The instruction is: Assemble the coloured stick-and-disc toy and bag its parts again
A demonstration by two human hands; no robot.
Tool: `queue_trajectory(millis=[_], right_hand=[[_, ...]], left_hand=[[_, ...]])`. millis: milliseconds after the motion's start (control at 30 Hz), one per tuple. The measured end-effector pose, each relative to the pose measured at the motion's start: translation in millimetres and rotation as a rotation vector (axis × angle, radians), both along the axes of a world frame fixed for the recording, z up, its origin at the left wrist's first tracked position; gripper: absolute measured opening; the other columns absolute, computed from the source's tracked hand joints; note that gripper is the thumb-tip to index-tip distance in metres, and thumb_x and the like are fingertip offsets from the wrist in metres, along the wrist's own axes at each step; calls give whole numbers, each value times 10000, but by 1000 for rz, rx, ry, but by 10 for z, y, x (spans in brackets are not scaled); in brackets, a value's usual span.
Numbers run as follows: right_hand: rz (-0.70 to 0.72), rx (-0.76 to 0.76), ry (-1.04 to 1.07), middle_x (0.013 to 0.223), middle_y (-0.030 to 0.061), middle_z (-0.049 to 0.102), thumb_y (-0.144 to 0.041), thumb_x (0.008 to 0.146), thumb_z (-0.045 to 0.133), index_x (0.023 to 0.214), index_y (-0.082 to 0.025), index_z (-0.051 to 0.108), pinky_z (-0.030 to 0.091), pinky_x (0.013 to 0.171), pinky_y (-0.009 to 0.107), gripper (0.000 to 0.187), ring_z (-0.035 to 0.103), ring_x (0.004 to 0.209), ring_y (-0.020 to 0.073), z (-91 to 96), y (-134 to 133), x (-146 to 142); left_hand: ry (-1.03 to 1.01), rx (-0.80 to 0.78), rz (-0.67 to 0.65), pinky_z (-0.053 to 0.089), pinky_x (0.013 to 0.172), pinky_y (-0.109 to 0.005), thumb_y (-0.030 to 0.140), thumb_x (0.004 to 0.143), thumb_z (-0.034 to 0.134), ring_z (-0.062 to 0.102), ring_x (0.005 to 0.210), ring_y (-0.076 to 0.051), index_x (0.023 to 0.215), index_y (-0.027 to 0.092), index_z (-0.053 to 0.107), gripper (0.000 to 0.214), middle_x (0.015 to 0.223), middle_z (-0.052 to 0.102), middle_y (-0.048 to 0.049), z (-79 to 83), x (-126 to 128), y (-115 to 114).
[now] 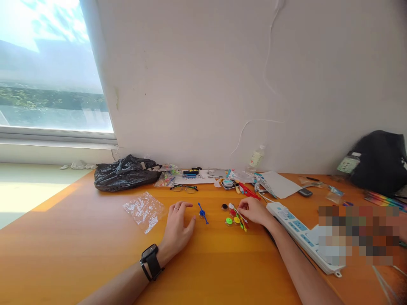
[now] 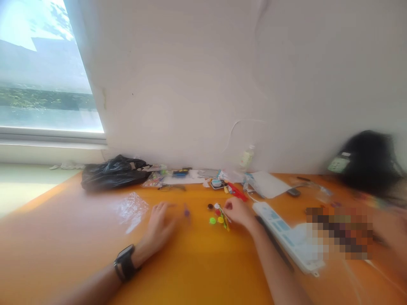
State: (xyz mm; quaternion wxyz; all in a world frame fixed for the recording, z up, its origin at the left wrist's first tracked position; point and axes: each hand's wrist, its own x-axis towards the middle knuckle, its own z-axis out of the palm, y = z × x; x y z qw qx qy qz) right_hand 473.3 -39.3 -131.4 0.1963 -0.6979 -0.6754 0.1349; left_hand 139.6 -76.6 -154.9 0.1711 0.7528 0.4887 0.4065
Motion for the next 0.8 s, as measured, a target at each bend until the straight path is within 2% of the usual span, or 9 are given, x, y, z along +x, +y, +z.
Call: queue_trajectory(millis=[133, 267, 400, 500, 600, 667, 800], right_hand=[[11, -34, -19, 742, 36, 745, -269, 837, 693, 774, -197, 720, 390, 571, 263, 100, 680, 682, 190, 0, -7, -34], [3, -39, -39, 761, 40, 740, -228, 847, 669, 753, -196, 702, 365, 557, 266, 104, 670, 692, 189, 4, -17, -84], [-22, 9, -48, 812, 45, 737, -247, 891, 627, 813, -203, 660, 365, 582, 278, 95, 658, 725, 199, 11, -23, -88], [-31, 67, -41, 837, 46, 726, -252, 938, 554, 851, -216, 598, 376, 613, 289, 104, 650, 751, 206, 14, -8, -69], [-25, 132, 2, 822, 49, 699, -247, 948, 500, 840, -227, 535, 405, 637, 306, 115, 645, 746, 219, 0, 22, -60], [-2, 188, 57, 841, 56, 684, -233, 934, 475, 855, -230, 514, 437, 663, 321, 89, 645, 759, 230, -16, 41, -69], [100, 318, 164, 892, 58, 656, -187, 900, 413, 911, -231, 521, 491, 745, 358, 117, 641, 817, 238, -40, 59, -134]], left_hand=[[14, 18, -217, 408, 1078, -460, 206, 928, 544, 535, 1235, -300, 1212, 227, 644, 302, 1266, 648, -107, -67, 29, 6], [64, 0, -226, 435, 1038, -445, 187, 915, 547, 564, 1182, -296, 1137, 222, 681, 262, 1203, 672, -106, -51, 36, -17], [164, -30, -235, 455, 1004, -451, 220, 919, 563, 593, 1123, -303, 1055, 226, 712, 202, 1148, 699, -106, -19, 39, -39], [259, -34, -304, 392, 1110, -516, 292, 948, 567, 521, 1297, -350, 1293, 269, 673, 361, 1399, 634, -101, -8, 33, -51], [343, -69, -338, 258, 1209, -600, 414, 997, 519, 326, 1487, -416, 1574, 306, 438, 592, 1632, 434, -69, -20, 18, -58], [352, -94, -338, 217, 1229, -617, 460, 1010, 494, 264, 1524, -433, 1611, 303, 379, 632, 1663, 386, -60, -41, 9, -57], [301, -77, -340, 247, 1225, -614, 452, 999, 520, 317, 1504, -413, 1572, 293, 452, 598, 1639, 424, -82, -69, -2, -51]])
